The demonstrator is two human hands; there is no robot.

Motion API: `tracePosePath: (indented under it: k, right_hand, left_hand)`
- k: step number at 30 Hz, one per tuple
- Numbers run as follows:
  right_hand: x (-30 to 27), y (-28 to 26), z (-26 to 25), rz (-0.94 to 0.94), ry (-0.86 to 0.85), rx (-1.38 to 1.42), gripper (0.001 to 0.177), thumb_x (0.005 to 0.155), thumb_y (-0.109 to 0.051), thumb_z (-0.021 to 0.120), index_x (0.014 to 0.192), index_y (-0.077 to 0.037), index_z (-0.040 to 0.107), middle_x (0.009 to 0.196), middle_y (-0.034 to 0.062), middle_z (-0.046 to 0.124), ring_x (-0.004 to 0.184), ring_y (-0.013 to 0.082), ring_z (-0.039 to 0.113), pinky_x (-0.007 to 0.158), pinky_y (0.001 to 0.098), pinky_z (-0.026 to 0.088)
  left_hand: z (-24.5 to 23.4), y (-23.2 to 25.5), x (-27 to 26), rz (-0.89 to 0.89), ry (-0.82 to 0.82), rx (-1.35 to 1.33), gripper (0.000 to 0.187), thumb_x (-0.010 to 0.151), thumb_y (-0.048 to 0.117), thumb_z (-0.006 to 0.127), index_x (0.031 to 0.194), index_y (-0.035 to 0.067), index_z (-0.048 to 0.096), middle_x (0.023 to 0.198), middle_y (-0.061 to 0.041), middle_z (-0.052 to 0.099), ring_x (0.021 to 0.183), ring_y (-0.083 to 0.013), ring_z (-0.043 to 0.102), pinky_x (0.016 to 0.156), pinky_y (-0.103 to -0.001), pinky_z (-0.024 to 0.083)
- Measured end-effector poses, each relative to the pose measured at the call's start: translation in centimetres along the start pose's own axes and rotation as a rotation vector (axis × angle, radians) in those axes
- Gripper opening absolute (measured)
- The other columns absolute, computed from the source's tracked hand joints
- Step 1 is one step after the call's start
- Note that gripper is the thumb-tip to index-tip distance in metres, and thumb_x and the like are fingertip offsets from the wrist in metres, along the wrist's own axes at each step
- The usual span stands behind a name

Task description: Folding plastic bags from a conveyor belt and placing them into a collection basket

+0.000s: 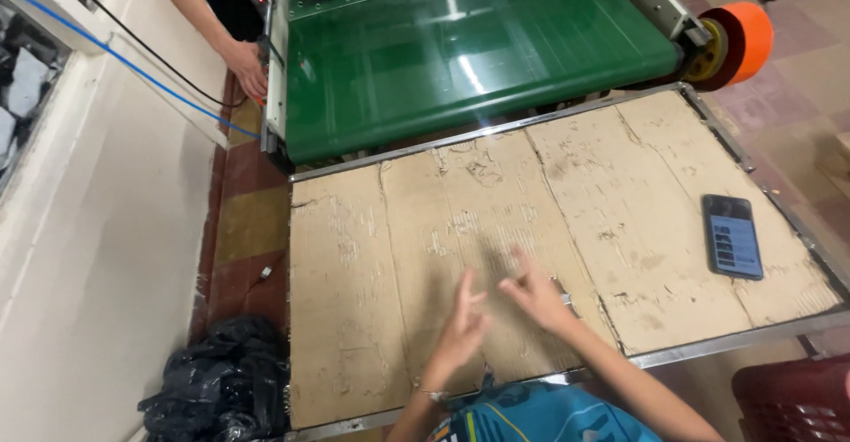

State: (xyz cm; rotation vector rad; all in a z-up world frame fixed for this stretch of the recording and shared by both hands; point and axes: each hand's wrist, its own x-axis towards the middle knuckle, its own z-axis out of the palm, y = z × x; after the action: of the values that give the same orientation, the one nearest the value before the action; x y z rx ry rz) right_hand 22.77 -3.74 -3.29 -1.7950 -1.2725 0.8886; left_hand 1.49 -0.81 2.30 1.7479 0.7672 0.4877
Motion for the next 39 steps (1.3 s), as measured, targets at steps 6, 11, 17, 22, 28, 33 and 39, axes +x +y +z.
tracePosePath:
  k: [6,11,17,22,28,33,39]
  right_hand:
    - [-0.1,11.7,-12.2,-0.095,0.738,-0.803,0.073,0.092,-0.043,0.069,0.148,-0.001,0.048,0.117,0.0227,0.059,0.098,0.0411,0.057,0.086,0.0499,0.045]
    - [-3.4,13.5,-20.2,0.463,0.921,-0.779,0.105,0.082,-0.054,0.074,0.160,0.001,0.028,0.151,0.0269,0.040,0.132,0.0463,0.038,0.109,0.0563,0.028]
    - [-3.7,12.7,-24.2,0.828,0.788,-0.507,0.122,0.080,-0.067,0.077,0.162,-0.002,0.015,0.160,0.0235,0.033,0.144,0.0409,0.031,0.119,0.0532,0.024]
    - [-3.4,14.1,-25.1,0.820,0.797,-0.518,0.120,0.080,-0.063,0.081,0.163,-0.003,0.017,0.150,0.0261,0.049,0.134,0.0443,0.041,0.113,0.0519,0.028]
    - [-3.2,11.2,-27.3,0.813,0.807,-0.339,0.111,0.083,-0.043,0.089,0.162,-0.006,0.019,0.148,0.0227,0.047,0.133,0.0392,0.038,0.110,0.0505,0.034]
    - [-1.7,18.1,-30.2,0.810,0.701,-0.475,0.114,0.078,-0.043,0.086,0.161,-0.003,0.020,0.151,0.0327,0.043,0.137,0.0501,0.038,0.112,0.0523,0.031]
    - [0.1,6.2,-24.9,0.362,0.352,-1.054,0.070,0.087,-0.058,0.069,0.134,-0.008,0.059,0.126,0.0118,0.069,0.116,0.0247,0.066,0.104,0.0410,0.056]
  left_hand:
    - [-3.2,-15.9,0.2,-0.090,0.528,-0.244,0.067,0.089,0.019,0.073,0.149,0.013,0.044,0.128,-0.006,0.062,0.113,-0.0135,0.062,0.100,-0.030,0.051]
    - [-5.9,-12.5,-3.1,-0.293,0.616,0.068,0.055,0.096,0.024,0.062,0.147,0.010,0.048,0.130,-0.006,0.068,0.114,-0.0186,0.067,0.095,-0.033,0.053]
    - [-5.3,-13.1,-3.6,-0.425,0.648,0.179,0.053,0.096,0.029,0.060,0.145,0.011,0.051,0.118,-0.003,0.072,0.104,-0.0184,0.067,0.087,-0.034,0.053]
    - [-5.5,-16.1,-3.9,-0.336,0.668,0.209,0.047,0.098,0.025,0.060,0.142,0.011,0.052,0.113,-0.004,0.072,0.098,-0.0178,0.068,0.082,-0.033,0.053]
    - [-5.4,-16.1,-4.1,-0.314,0.682,0.197,0.043,0.097,0.025,0.060,0.137,0.011,0.056,0.108,-0.002,0.073,0.094,-0.0159,0.068,0.081,-0.031,0.053]
    - [-5.5,-10.9,-3.4,-0.573,0.563,0.290,0.044,0.099,0.033,0.056,0.139,0.014,0.057,0.117,-0.002,0.073,0.107,-0.0187,0.068,0.091,-0.034,0.054]
    - [-5.8,-12.1,-2.3,-0.239,0.500,0.625,0.038,0.099,0.028,0.059,0.131,0.008,0.060,0.119,-0.010,0.066,0.114,-0.0277,0.061,0.094,-0.042,0.054]
